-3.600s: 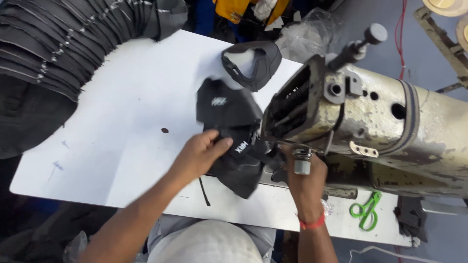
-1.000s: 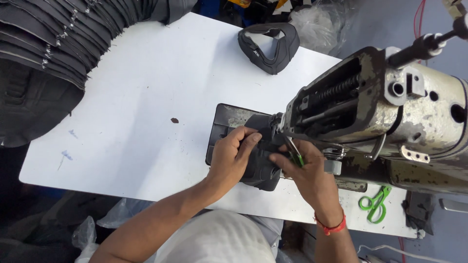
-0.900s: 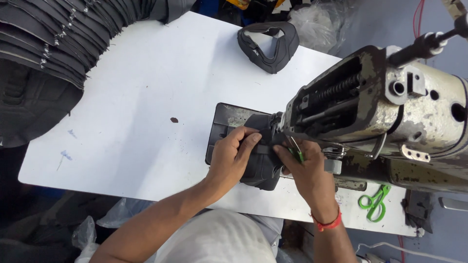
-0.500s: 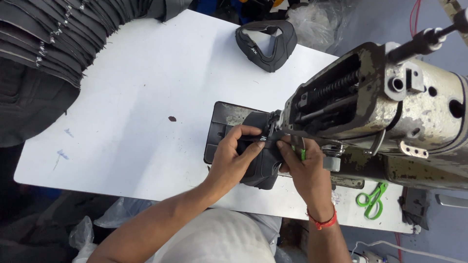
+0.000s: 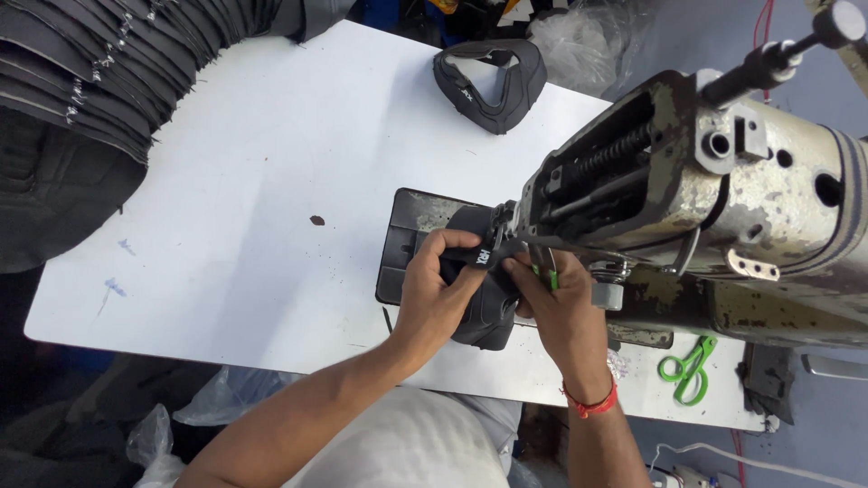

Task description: The person operates an industrial sewing machine to stitch black gloves, guiding the fabric under the needle with both hands. They repeatedly feed the gloves through the machine, trim excess thread with green scissors, and place the finished items on a pile to the left.

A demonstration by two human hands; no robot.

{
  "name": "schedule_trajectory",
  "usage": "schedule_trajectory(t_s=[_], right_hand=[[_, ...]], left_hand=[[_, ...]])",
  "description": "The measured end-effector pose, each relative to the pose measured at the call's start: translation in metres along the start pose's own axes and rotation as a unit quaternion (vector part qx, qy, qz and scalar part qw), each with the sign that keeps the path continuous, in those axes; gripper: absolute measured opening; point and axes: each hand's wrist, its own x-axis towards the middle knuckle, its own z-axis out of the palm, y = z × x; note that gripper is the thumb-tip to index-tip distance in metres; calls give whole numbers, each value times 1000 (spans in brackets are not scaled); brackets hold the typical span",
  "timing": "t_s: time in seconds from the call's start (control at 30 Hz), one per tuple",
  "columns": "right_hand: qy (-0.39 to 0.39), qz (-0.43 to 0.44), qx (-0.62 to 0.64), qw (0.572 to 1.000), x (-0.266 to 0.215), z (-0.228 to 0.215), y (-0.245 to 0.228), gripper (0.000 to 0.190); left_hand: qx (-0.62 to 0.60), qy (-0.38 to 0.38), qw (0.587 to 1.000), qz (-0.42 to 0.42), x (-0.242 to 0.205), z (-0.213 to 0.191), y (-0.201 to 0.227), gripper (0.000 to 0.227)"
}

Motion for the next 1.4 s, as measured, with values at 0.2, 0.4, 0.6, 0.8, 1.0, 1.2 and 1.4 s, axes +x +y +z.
schedule_trajectory(t_s=[0.2,0.4,0.6,0.8,1.0,1.2,1.4], right_hand=[[-1,2,16,1000,4,0,8,19],[-13,-12,56,998,1,-18,7,24],[18,39,146,988,0,-36,8,27],[-3,60,127,990,1,-21,-1,24],[-5,63,142,988,4,-19,8,23],[8,62,120,991,7,-32,22,33],[16,48,99,994,2,-22,-9,22]], left_hand=[[2,13,999,44,1,2,-14,24],[-3,13,997,72,2,5,-22,22],[5,17,996,84,3,4,-24,22],[-14,1,997,72,4,2,-22,23],[-26,-5,999,43,5,-1,-20,21],[-10,-5,999,37,6,1,-19,21],[1,-8,998,55,7,-1,-20,22]])
